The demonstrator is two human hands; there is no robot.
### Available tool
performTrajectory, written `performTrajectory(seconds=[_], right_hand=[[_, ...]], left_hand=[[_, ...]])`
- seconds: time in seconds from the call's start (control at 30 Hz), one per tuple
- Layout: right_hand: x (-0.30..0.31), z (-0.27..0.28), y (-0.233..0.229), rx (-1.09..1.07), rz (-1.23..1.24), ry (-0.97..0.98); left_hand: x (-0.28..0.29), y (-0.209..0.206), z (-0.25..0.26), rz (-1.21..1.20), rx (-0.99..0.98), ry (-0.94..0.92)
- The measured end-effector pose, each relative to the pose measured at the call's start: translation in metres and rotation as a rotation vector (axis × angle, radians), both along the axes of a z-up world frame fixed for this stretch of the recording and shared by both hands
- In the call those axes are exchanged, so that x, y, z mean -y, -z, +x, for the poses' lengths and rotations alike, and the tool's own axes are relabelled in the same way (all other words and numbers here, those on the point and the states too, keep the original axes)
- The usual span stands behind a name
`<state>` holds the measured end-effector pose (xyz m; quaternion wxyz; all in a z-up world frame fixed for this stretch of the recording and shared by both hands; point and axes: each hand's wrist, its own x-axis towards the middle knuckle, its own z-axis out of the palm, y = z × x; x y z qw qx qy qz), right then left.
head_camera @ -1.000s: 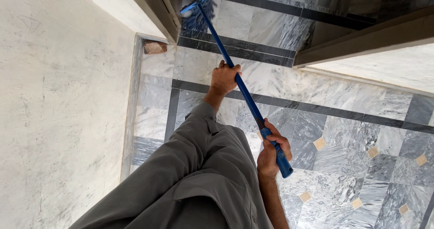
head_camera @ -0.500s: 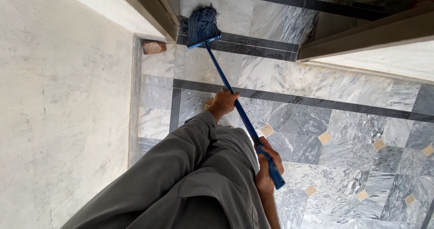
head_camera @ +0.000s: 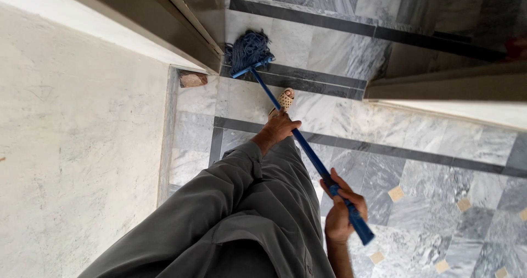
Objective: Mopping a marble-tiled floor with a blue mop.
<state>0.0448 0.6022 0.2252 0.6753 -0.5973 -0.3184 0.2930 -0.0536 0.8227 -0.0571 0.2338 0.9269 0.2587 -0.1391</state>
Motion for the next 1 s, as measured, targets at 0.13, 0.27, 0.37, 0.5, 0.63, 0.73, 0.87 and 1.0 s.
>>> performTrajectory(seconds=[0.13,0.27,0.37,0.5,0.63,0.73,0.87,1.0], right_hand=[[-0.084,0.035,-0.035,0.021,0.077,-0.076],[-0.162,0.063,-0.054,0.01,0.149,-0.177],[-0.202,0.061,-0.073,0.029,0.106,-0.238],[-0.239,0.045,-0.091,0.082,0.054,-0.354],[-0.243,0.021,-0.097,0.087,0.024,-0.44],[-0.223,0.01,-0.087,0.117,0.004,-0.489],[-0.178,-0.004,-0.076,0.078,-0.024,-0.533],[-0.126,-0.015,-0.066,0.067,-0.09,-0.46]], left_hand=[[-0.058,-0.079,0.009,0.064,0.108,-0.037],[-0.113,-0.061,0.026,0.118,0.194,-0.134],[-0.135,-0.076,0.02,0.165,0.316,-0.244],[-0.158,-0.11,0.003,-0.146,0.065,-0.4],[-0.146,-0.116,-0.018,-0.197,0.146,-0.596],[-0.137,-0.089,-0.021,-0.35,0.224,-0.637],[-0.102,-0.085,-0.038,-0.593,0.232,-0.622],[-0.058,-0.127,-0.056,-1.171,0.349,-1.002]])
